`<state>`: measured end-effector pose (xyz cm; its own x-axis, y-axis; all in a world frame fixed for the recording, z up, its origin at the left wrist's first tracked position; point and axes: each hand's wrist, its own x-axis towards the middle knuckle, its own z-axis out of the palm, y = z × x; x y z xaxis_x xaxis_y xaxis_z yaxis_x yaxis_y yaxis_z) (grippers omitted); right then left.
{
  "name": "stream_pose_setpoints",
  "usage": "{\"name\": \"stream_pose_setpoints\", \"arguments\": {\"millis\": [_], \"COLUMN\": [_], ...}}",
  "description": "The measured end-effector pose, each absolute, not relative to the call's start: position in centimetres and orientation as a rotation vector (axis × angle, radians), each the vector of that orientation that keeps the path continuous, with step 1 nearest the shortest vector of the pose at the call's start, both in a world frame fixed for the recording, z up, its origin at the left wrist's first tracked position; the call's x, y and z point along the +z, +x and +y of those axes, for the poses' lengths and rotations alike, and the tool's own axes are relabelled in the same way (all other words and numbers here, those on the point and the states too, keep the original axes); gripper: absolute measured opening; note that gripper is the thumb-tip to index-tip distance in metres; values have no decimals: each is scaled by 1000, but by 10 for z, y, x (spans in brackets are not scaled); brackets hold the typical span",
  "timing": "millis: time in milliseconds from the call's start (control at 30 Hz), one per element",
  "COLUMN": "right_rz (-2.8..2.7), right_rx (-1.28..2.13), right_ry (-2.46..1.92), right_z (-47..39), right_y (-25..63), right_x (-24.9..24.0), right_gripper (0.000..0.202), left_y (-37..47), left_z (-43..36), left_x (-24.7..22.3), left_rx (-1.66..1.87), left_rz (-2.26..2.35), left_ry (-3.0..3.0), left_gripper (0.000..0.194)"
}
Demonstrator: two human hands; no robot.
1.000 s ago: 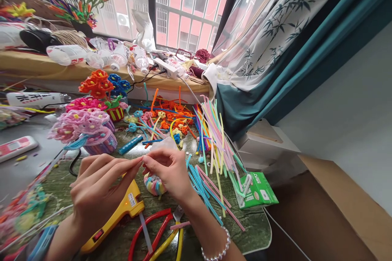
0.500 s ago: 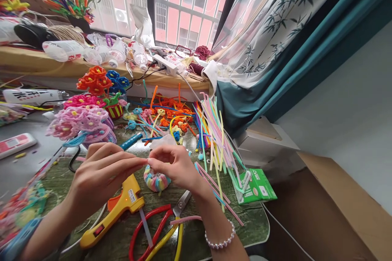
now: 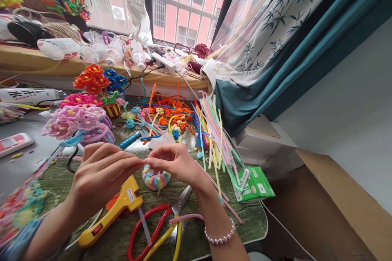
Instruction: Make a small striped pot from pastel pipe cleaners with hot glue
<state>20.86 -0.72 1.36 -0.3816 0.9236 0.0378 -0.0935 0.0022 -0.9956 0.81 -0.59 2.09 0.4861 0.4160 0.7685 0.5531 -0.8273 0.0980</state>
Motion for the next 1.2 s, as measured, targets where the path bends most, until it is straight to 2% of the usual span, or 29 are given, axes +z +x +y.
{"name": "stream_pose_setpoints", "arguments": {"millis": [300, 400, 467, 567, 700, 800, 967, 1133, 1200], "right_rz": [-1288, -1253, -1250, -1277, -1340, -1362, -1342, -1221, -1183], "right_rx": [1398, 1332, 1290, 1271, 1278, 1317, 1512, 1666, 1745], "right_ry": [-935, -921, -911, -891, -904, -936, -914, -823, -812], "right_z": [-9, -10, -10, -12, -14, -15, -11, -7, -5], "right_y": [191, 190, 189, 187, 185, 186, 191, 196, 197], "right_x": [9, 10, 10, 10, 14, 16, 14, 9, 8], "right_gripper": [25, 24, 23, 22, 22, 25, 27, 26, 27], "left_y": [11, 12, 14, 17, 20, 20, 19, 12, 8], "left_z": [-13, -18, -19, -17, -13, -12, -12, -11, -11], "left_x": [18, 16, 15, 12, 9, 10, 18, 19, 16], "left_rx": [-1311, -1277, -1295, -1481, -1869, -2021, -1837, -1599, -1419], "left_rz": [-950, -820, -795, -1070, -1457, -1534, -1473, -1088, -917], "left_ry": [-2239, -2045, -2149, -2465, -2661, -2694, -2788, -2349, -2164], "left_gripper": [11, 16, 11, 4, 9, 13, 24, 9, 12]}}
